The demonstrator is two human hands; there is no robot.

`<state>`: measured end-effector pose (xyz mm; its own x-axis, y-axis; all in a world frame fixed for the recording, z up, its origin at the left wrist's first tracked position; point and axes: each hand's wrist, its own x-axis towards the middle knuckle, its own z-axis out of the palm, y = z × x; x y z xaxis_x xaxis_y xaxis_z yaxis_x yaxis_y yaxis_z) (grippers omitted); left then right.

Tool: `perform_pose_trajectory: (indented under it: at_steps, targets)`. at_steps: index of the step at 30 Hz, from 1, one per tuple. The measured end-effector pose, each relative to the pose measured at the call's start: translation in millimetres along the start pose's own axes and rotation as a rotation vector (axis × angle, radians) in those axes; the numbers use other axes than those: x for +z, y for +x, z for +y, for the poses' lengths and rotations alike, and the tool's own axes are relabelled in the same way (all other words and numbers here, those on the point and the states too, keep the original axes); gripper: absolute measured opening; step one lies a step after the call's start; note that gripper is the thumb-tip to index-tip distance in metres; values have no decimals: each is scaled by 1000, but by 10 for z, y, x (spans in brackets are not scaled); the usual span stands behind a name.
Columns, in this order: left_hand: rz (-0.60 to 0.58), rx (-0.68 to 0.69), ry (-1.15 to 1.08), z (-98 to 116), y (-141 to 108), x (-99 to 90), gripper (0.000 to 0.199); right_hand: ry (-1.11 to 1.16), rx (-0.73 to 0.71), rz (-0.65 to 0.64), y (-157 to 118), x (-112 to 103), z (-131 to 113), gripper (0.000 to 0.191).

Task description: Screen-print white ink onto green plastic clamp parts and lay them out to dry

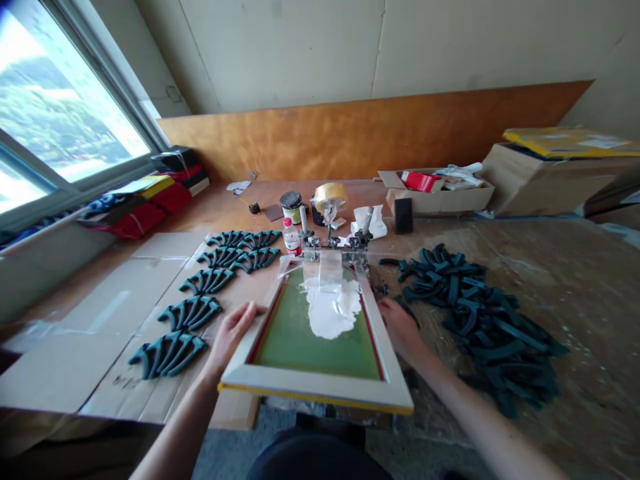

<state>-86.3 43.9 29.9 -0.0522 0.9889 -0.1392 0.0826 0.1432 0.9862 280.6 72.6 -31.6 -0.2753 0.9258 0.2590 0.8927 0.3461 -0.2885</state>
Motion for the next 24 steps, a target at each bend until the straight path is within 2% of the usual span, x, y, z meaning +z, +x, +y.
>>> perform_pose_trajectory:
  at_steps: [2,5,6,8,10,12,16,19,21,24]
  targets:
    - [-60,-52,88,-376,-60,11,57,10,19,91,215,-144,-5,34]
    - [-48,-54,254,-797,-37,60,64,-21,-100,151,599,-231,-294,51]
    - [-35,-51,315,-889,-13,72,64,-51,-147,112,704,-221,-427,55]
    - [-35,-43,416,-1006,34,84,60,-113,-190,-44,822,-156,-666,43]
    - [-52,-42,478,-1058,65,81,58,-150,-182,-191,795,-60,-811,19]
    - [-68,-56,511,-1073,77,73,58,-168,-201,-240,638,24,-850,7]
    - [-71,-85,526,-1081,75,68,58,-135,-458,-245,249,17,-762,19]
    - [-71,-83,516,-1099,76,70,57,-72,-597,-336,200,-115,-705,19]
    - [-69,-87,504,-1107,78,71,57,-27,-579,-377,271,-171,-708,17]
    - [-59,-89,461,-1091,72,76,58,-19,-486,-234,299,-115,-752,17]
